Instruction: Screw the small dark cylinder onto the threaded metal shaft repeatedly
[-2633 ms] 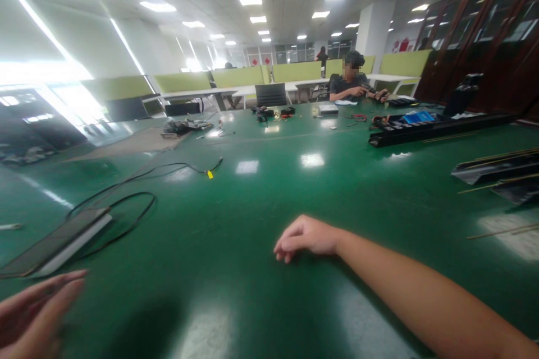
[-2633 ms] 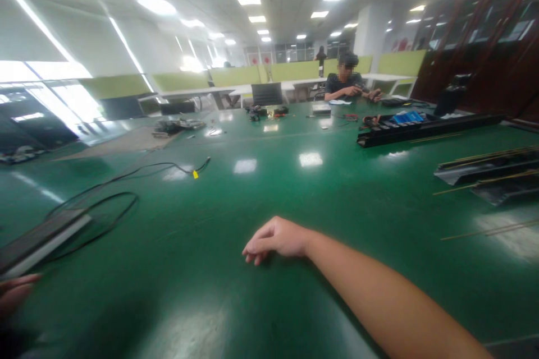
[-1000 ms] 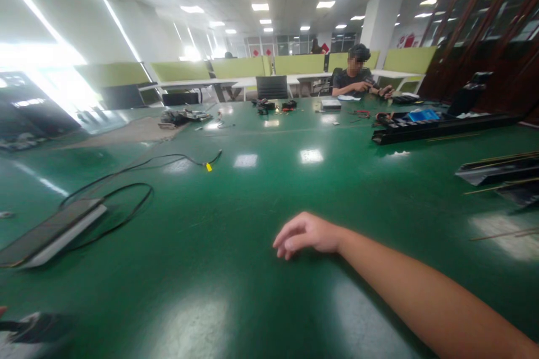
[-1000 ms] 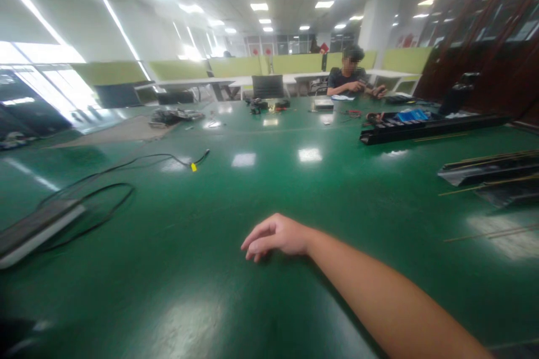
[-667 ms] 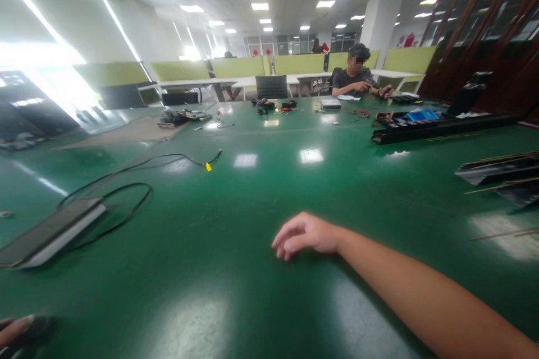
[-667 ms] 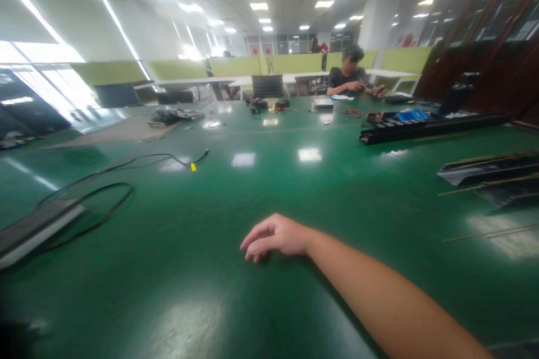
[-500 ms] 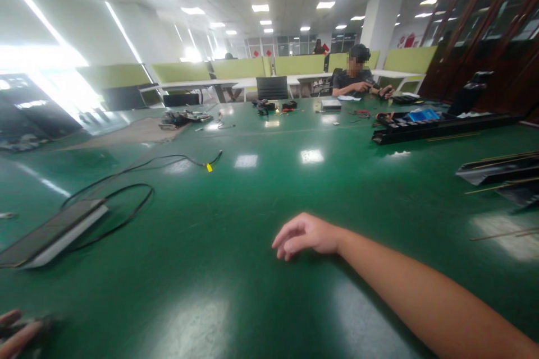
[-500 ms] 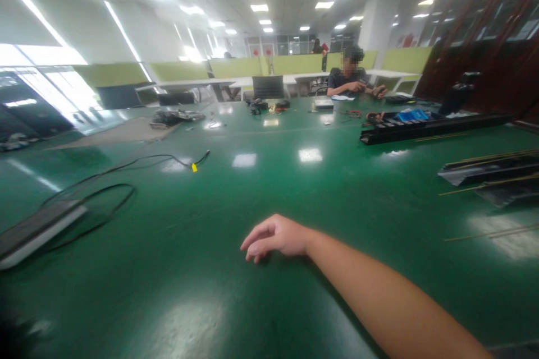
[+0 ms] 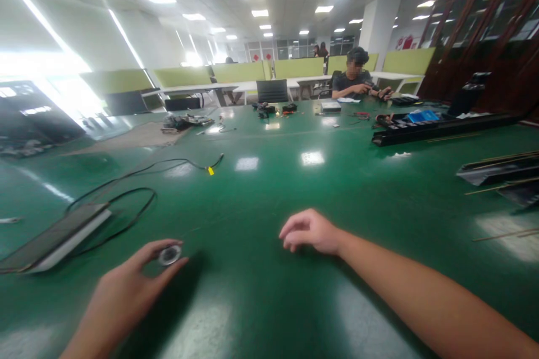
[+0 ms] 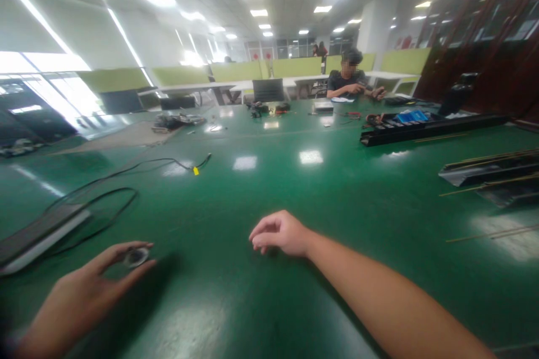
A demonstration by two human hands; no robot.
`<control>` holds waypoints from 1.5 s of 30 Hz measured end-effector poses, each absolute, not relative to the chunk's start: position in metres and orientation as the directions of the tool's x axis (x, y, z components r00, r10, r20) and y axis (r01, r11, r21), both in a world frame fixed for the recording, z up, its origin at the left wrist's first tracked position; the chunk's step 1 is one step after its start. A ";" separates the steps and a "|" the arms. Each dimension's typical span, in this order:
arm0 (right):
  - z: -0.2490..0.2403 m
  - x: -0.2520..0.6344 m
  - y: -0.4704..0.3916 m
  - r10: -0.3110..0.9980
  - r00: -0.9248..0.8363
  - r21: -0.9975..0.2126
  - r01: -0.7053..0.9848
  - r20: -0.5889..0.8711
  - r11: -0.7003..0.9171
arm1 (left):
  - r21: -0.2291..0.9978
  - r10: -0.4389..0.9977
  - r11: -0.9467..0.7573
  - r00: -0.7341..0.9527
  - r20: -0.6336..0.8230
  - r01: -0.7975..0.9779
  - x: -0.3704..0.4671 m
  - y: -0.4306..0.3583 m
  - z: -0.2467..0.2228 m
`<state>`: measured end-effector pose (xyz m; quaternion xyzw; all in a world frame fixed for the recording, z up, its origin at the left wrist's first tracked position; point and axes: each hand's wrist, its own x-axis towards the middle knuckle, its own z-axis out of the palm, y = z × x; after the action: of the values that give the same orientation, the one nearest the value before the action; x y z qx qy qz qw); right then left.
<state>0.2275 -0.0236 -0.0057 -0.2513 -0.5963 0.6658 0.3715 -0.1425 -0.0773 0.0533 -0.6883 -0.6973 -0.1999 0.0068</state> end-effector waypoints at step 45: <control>-0.008 0.227 -0.028 0.911 -0.261 -0.803 0.437 0.318 0.406 | 0.706 0.794 -0.512 0.584 0.170 0.490 0.015 -0.006 0.009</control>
<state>0.2274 -0.0283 -0.0078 -0.4574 -0.7368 0.2964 0.4001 0.0154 -0.0056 0.0087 -0.8342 -0.3847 -0.2449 -0.3100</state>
